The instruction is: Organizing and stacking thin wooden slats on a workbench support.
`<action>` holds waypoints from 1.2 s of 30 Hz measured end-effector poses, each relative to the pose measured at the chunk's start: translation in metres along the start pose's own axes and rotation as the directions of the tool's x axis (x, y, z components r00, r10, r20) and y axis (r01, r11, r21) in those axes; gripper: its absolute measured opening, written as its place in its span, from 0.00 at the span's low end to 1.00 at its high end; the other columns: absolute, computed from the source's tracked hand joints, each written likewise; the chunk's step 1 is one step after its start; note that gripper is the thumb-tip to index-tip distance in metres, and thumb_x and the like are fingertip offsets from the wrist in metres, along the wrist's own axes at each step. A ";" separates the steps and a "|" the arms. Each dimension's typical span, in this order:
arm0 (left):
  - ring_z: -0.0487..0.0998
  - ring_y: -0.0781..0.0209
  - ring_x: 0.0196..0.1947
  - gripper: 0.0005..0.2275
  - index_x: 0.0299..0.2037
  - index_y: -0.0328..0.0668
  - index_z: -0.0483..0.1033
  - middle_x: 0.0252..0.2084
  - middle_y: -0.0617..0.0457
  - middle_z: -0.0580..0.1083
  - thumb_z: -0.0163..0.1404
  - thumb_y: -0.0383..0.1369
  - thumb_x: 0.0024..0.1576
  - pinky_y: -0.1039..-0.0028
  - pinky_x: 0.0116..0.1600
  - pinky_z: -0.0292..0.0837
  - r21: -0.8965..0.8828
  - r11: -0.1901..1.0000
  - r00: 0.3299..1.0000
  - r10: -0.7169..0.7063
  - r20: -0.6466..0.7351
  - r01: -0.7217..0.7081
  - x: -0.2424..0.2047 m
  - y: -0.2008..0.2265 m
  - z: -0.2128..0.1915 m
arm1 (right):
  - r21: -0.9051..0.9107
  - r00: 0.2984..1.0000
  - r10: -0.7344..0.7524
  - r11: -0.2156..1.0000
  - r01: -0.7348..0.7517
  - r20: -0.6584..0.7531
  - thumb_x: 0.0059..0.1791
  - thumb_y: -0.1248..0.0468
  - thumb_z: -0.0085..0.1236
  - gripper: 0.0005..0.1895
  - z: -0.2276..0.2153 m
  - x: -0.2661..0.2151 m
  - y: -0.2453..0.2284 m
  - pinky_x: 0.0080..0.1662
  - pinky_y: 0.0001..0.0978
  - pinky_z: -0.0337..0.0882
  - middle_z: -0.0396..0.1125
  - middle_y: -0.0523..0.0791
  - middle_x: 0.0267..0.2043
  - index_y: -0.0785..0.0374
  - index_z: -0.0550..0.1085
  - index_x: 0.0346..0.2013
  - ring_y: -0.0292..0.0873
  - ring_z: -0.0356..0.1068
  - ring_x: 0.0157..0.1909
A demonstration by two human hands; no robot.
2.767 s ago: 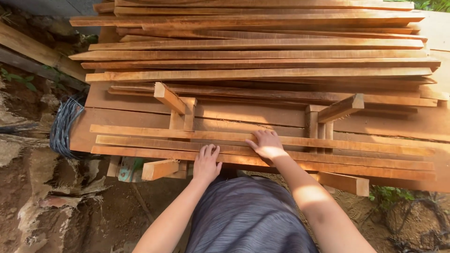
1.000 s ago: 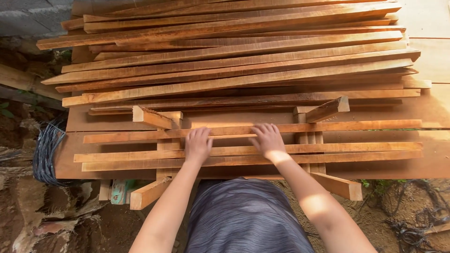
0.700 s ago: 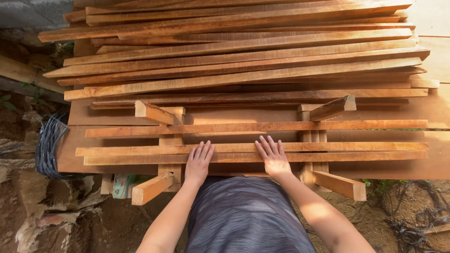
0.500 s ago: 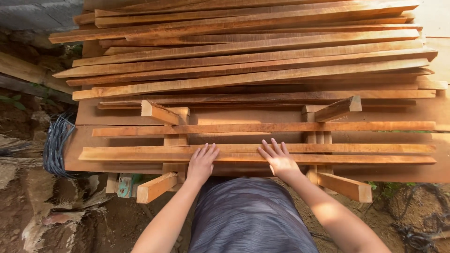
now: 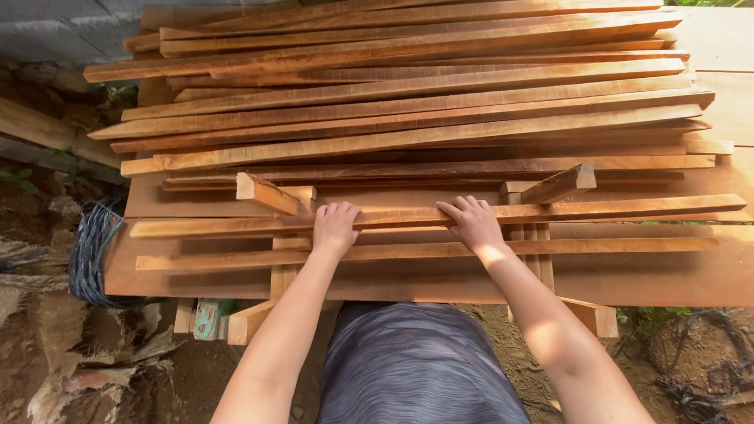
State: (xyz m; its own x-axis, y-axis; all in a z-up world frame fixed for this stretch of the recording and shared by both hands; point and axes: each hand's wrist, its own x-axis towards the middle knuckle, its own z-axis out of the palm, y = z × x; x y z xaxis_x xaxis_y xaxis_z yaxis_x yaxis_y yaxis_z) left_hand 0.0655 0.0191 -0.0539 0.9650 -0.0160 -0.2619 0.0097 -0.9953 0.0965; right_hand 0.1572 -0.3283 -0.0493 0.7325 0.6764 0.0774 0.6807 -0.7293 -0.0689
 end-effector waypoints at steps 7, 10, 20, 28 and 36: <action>0.64 0.62 0.65 0.24 0.58 0.64 0.72 0.57 0.66 0.68 0.62 0.45 0.51 0.60 0.67 0.56 -0.074 0.981 0.983 -0.180 -0.032 0.177 0.002 -0.009 0.014 | -0.010 0.977 0.134 0.990 -0.138 -0.167 0.32 0.44 0.69 0.34 0.019 -0.001 -0.010 0.59 0.40 0.61 0.67 0.34 0.51 0.40 0.75 0.53 0.40 0.63 0.58; 0.62 0.57 0.68 0.20 0.59 0.57 0.73 0.60 0.59 0.68 0.60 0.41 0.56 0.54 0.69 0.58 -0.169 0.964 0.975 -0.217 -0.055 0.205 -0.023 0.016 -0.003 | 0.018 0.935 0.147 0.989 -0.149 -0.323 0.37 0.44 0.70 0.30 0.007 -0.014 -0.021 0.60 0.41 0.62 0.67 0.36 0.53 0.43 0.74 0.52 0.42 0.63 0.59; 0.69 0.61 0.63 0.22 0.61 0.57 0.72 0.58 0.60 0.73 0.56 0.47 0.57 0.63 0.68 0.56 -0.257 0.966 0.999 -0.043 -0.011 0.038 -0.080 0.028 0.052 | 0.201 0.933 0.267 0.927 -0.317 0.242 0.47 0.36 0.55 0.26 -0.036 -0.067 -0.038 0.61 0.41 0.64 0.72 0.38 0.49 0.45 0.76 0.52 0.43 0.71 0.55; 0.68 0.65 0.65 0.21 0.60 0.63 0.72 0.60 0.66 0.73 0.57 0.46 0.57 0.61 0.71 0.52 -0.274 0.952 0.962 -0.063 0.266 0.139 -0.138 0.022 0.027 | 0.266 0.711 0.195 0.835 -0.482 0.676 0.49 0.36 0.53 0.27 -0.060 -0.091 -0.068 0.64 0.37 0.64 0.76 0.37 0.52 0.43 0.76 0.56 0.40 0.72 0.58; 0.70 0.62 0.65 0.20 0.58 0.58 0.75 0.58 0.61 0.75 0.56 0.49 0.57 0.60 0.72 0.53 -0.354 0.924 0.983 -0.094 0.155 0.144 -0.153 0.029 0.025 | 0.268 0.709 0.178 0.841 -0.469 0.682 0.43 0.31 0.56 0.28 -0.039 -0.101 -0.060 0.62 0.35 0.69 0.73 0.34 0.51 0.38 0.75 0.52 0.39 0.71 0.58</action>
State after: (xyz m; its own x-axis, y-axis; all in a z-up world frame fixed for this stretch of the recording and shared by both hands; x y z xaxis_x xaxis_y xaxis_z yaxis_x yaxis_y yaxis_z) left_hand -0.0885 -0.0095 -0.0355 0.9075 0.0633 -0.4152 0.2411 -0.8880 0.3916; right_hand 0.0417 -0.3566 -0.0140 0.6475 0.4201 -0.6358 0.2317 -0.9034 -0.3609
